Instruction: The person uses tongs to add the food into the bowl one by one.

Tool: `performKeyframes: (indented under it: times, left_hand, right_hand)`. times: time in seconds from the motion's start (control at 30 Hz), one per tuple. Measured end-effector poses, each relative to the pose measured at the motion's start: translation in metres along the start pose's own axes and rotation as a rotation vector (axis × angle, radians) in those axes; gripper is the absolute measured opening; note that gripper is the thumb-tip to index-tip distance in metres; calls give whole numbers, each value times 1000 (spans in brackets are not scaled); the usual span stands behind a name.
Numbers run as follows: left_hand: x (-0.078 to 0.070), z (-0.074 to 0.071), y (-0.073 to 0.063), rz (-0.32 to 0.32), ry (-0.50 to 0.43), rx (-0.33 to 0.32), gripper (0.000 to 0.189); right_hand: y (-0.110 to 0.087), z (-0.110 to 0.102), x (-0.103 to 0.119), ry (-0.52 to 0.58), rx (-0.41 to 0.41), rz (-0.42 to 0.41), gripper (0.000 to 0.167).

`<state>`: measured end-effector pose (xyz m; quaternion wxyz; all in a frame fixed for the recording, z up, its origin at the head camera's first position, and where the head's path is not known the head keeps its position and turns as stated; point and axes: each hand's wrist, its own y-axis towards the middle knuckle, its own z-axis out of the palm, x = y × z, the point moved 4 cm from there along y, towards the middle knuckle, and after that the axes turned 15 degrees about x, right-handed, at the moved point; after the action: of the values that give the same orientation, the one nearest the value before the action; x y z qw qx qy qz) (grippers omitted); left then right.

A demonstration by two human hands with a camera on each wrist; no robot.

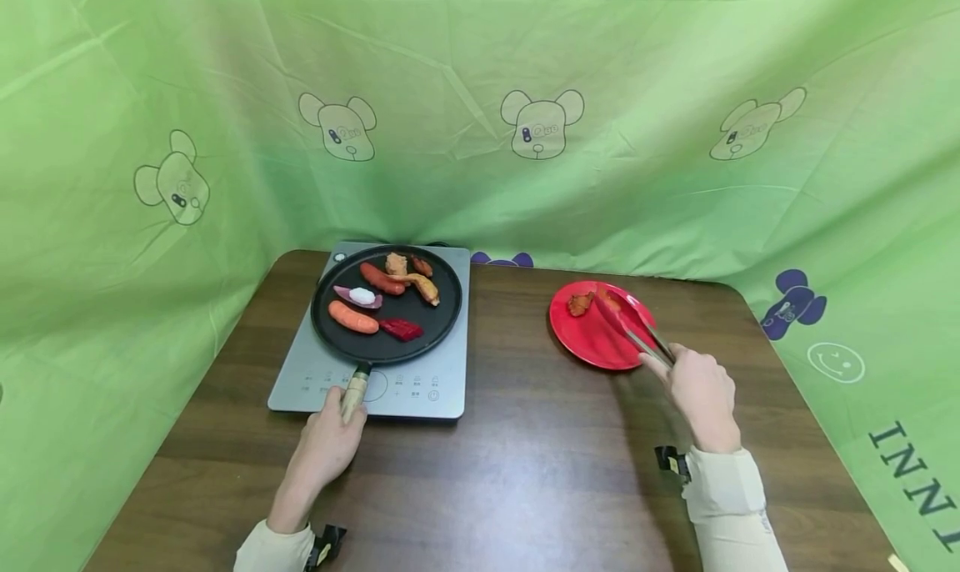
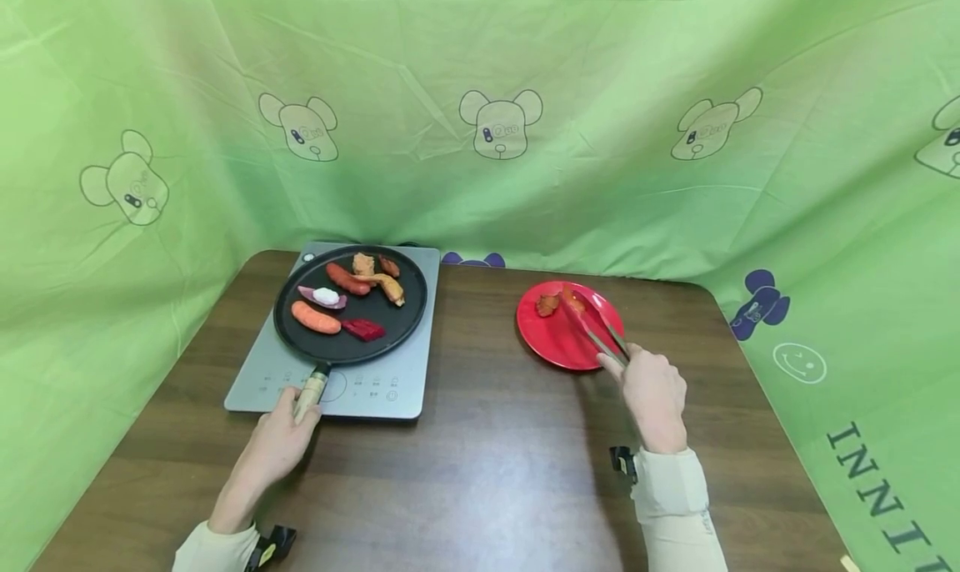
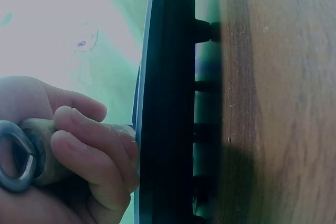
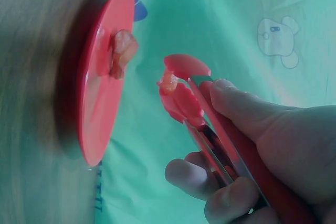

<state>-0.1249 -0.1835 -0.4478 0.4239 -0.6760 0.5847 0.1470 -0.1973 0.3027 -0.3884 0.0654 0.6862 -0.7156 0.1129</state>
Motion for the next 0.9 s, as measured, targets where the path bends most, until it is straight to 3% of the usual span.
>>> performKeyframes:
  times: [0.53, 0.9]
  left_hand:
    - [1, 1, 0, -5, -9, 10, 39]
    - [0, 1, 0, 4, -9, 2, 38]
  right_hand:
    - [-4, -6, 27, 16, -9, -44, 61]
    - [-8, -7, 53, 18, -63, -122, 47]
